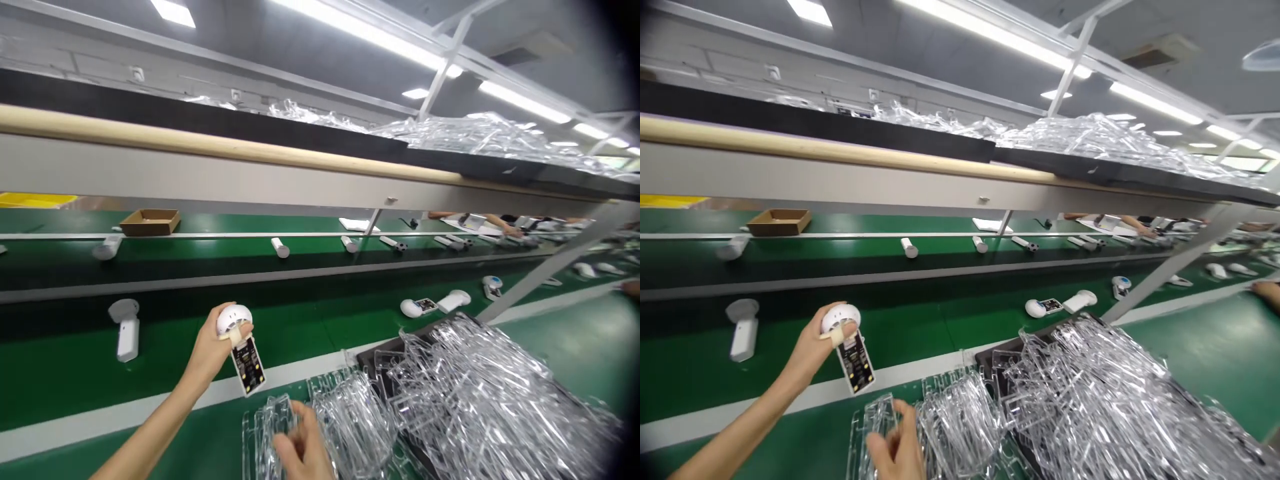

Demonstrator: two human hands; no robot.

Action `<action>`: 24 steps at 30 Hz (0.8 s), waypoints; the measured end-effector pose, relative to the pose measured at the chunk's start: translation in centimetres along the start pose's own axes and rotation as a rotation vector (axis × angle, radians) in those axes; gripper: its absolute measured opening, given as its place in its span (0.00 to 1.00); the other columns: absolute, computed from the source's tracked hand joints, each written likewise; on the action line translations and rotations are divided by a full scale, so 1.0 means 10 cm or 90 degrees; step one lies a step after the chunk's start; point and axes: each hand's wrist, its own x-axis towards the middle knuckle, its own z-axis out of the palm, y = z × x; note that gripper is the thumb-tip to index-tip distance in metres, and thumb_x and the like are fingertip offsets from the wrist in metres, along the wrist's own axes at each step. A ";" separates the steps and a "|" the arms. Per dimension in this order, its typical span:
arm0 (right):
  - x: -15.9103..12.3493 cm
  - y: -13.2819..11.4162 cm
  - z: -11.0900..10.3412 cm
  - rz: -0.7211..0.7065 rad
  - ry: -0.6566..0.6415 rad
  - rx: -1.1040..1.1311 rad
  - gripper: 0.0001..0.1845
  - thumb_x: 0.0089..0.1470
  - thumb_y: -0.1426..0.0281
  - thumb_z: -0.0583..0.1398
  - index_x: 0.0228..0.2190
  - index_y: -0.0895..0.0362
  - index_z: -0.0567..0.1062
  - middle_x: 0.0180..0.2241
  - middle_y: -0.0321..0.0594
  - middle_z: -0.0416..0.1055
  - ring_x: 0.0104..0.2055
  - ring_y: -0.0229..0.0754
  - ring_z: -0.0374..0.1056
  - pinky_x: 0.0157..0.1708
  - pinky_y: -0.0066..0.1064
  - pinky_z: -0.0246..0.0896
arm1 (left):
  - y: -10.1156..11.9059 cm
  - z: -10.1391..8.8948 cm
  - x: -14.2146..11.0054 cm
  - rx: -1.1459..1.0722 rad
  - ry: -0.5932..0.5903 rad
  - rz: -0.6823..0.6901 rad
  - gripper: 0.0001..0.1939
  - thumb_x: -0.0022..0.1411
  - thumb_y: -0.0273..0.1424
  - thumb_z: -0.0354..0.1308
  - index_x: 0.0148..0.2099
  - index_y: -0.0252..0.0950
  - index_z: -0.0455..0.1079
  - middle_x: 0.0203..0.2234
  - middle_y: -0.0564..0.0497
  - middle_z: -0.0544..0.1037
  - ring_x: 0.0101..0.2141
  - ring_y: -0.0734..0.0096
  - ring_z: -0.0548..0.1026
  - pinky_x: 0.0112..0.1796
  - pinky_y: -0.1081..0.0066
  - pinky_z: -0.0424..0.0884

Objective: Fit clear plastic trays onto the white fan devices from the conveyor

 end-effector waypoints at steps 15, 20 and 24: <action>-0.46 0.30 1.45 -0.257 -0.254 -0.527 0.40 0.42 0.79 0.60 0.57 0.67 0.57 0.57 0.64 0.56 0.58 0.66 0.53 0.50 0.54 0.59 | -0.45 -2.09 -1.01 -0.021 0.224 -0.204 0.34 0.46 0.50 0.62 0.52 0.40 0.59 0.41 0.48 0.72 0.42 0.59 0.71 0.40 0.64 0.67; -0.25 0.10 1.17 -0.702 -0.550 -0.562 0.29 0.52 0.69 0.60 0.55 0.51 0.61 0.58 0.48 0.57 0.60 0.61 0.51 0.51 0.55 0.57 | -0.65 -2.26 -1.17 -0.131 0.223 -0.230 0.35 0.43 0.49 0.64 0.51 0.39 0.62 0.41 0.49 0.74 0.42 0.58 0.73 0.41 0.66 0.68; -0.09 0.08 1.07 -0.754 -0.627 -0.573 0.17 0.57 0.65 0.56 0.48 0.54 0.68 0.51 0.47 0.68 0.54 0.55 0.61 0.53 0.50 0.57 | -0.66 -2.18 -1.19 -0.195 0.179 -0.212 0.27 0.48 0.48 0.61 0.46 0.38 0.67 0.35 0.50 0.76 0.37 0.64 0.73 0.40 0.68 0.68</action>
